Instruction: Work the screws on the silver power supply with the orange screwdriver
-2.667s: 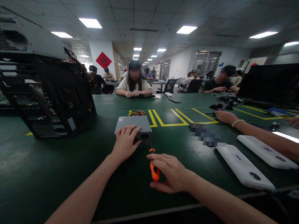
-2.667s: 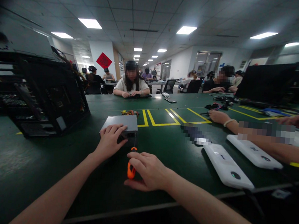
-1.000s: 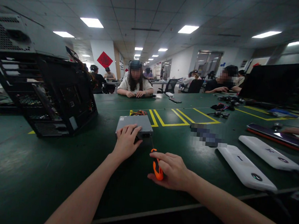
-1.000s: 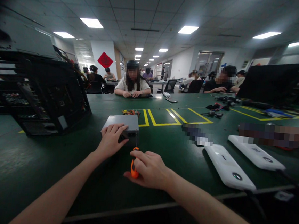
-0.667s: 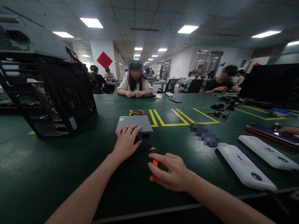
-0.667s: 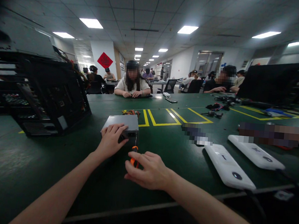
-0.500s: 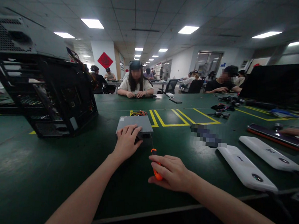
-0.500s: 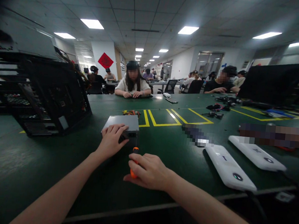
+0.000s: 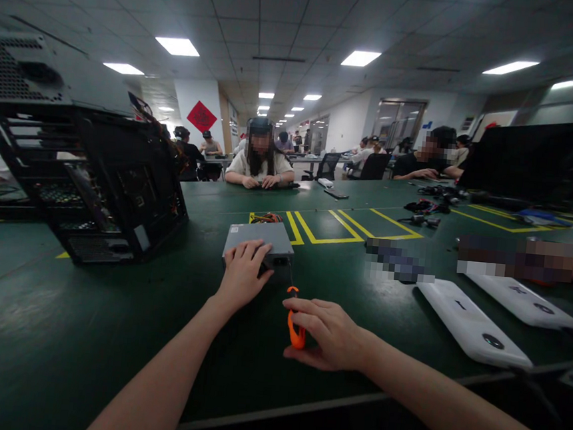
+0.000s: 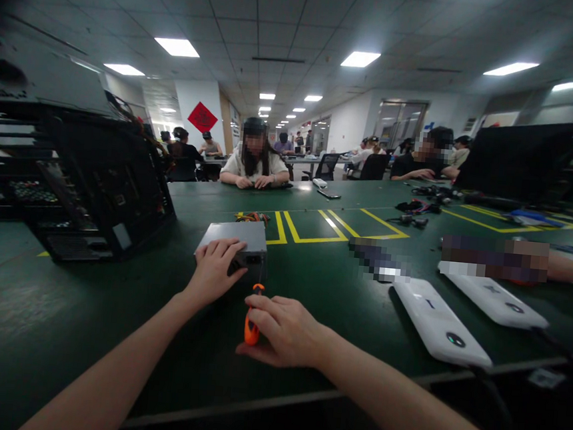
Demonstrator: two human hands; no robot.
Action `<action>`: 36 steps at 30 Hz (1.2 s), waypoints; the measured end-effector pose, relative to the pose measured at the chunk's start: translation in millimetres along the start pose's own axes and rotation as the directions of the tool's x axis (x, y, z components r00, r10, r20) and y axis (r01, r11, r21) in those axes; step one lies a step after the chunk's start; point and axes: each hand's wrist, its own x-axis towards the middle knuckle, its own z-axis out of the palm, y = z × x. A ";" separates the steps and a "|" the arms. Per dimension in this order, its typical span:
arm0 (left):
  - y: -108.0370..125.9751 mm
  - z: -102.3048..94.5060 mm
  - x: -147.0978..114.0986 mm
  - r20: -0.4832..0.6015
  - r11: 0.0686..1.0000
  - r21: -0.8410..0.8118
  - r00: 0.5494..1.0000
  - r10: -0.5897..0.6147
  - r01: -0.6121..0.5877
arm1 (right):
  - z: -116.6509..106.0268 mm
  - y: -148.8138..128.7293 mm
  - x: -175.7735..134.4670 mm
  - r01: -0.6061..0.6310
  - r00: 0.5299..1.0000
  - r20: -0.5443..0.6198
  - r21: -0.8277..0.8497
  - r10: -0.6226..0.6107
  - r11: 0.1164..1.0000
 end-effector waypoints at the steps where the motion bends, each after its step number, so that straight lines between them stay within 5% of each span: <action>1: 0.0 0.0 0.1 -0.001 1.000 0.000 1.000 0.000 0.000 | -1.3 -0.4 0.6 0.004 1.000 0.025 0.001 -0.004 1.000; 7: 0.4 0.0 0.2 0.001 1.000 0.001 1.000 -0.004 0.004 | -2.6 0.1 2.8 0.067 0.998 0.023 -0.130 -0.064 0.989; 12: 0.5 0.2 0.3 0.002 1.000 0.003 1.000 -0.004 0.004 | 1.4 0.2 0.3 0.003 0.999 -0.036 -0.058 -0.005 0.998; 18: 0.9 -0.1 0.2 -0.012 1.000 -0.002 1.000 -0.002 0.002 | -5.6 -1.4 3.8 0.057 0.997 0.055 -0.112 -0.051 0.992; 25: 0.8 -0.7 -0.1 0.004 1.000 -0.004 1.000 -0.005 0.005 | 0.2 1.4 -0.3 -0.016 0.999 -0.038 -0.020 0.015 1.000; 30: 1.2 -0.9 0.2 0.009 1.000 -0.008 1.000 -0.009 0.009 | -6.7 0.5 3.7 0.033 0.999 0.035 -0.081 -0.030 0.996; 36: 1.5 -2.0 0.4 0.019 1.000 -0.017 1.000 -0.016 0.017 | -2.8 1.8 0.0 -0.022 0.997 -0.083 -0.107 0.013 0.994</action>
